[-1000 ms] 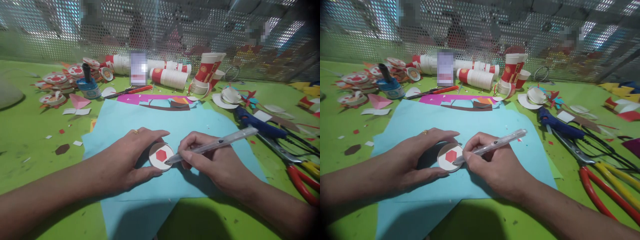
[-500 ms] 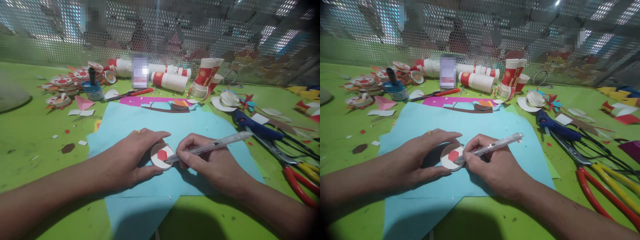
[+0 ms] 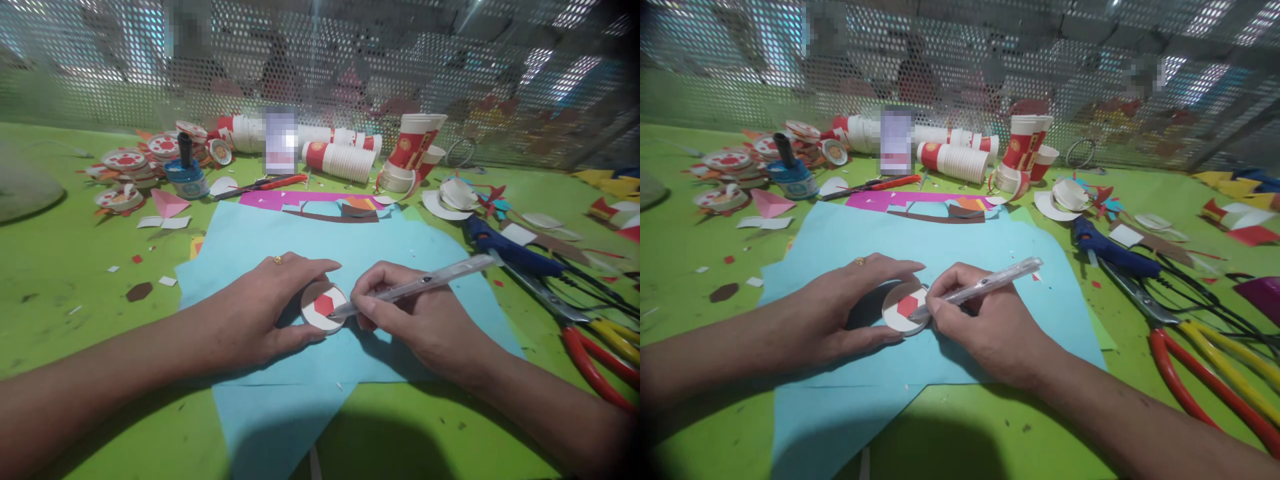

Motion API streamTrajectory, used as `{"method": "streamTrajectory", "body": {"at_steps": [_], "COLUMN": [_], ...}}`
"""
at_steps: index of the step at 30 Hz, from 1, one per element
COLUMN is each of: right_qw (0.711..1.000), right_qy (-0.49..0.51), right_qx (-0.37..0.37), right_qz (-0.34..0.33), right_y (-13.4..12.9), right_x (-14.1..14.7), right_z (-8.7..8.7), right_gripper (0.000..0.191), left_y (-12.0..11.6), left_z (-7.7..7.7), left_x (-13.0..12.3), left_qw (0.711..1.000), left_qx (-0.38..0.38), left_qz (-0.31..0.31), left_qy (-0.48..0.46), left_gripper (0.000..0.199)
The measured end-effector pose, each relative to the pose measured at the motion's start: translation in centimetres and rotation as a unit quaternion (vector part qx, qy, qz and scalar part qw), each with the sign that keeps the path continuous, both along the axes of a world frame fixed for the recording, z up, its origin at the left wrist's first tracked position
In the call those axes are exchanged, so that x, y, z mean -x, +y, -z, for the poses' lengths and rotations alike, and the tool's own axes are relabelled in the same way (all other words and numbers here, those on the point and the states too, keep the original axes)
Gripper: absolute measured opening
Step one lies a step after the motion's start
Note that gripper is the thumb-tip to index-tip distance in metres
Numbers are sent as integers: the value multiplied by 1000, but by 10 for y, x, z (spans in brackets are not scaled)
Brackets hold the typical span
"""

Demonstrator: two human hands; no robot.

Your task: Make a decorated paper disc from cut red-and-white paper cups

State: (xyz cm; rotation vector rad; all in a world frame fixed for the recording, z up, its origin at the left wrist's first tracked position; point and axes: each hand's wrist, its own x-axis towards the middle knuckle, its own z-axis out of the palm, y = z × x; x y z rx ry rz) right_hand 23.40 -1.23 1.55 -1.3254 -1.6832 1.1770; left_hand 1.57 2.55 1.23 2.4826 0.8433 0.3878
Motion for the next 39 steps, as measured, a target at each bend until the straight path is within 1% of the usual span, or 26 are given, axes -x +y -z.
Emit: {"method": "streamTrajectory", "body": {"at_steps": [9,18,21,27,39], "right_qw": [1000,1000,1000,1000,1000], "right_qy": [13,-3,-11,-8,-22], "right_qx": [22,12,12,15,8], "right_qz": [11,3,0,8,8], "right_y": [-1,-1,-1,-1,-1], "right_x": [0,0,0,1,0], "right_z": [-1,0,0,-1,-2], "right_gripper": [9,10,10,10,9], "left_y": [-1,1,1,-1,-1], "left_z": [0,5,5,3,0], "left_x": [0,1,0,1,0], "left_qw": [1000,1000,1000,1000,1000], "left_qx": [1,-22,-21,-20,-2], "left_qz": [-8,-1,-5,9,-1], "left_qy": [3,-6,-4,-7,5], "left_gripper": [57,57,58,56,56]}}
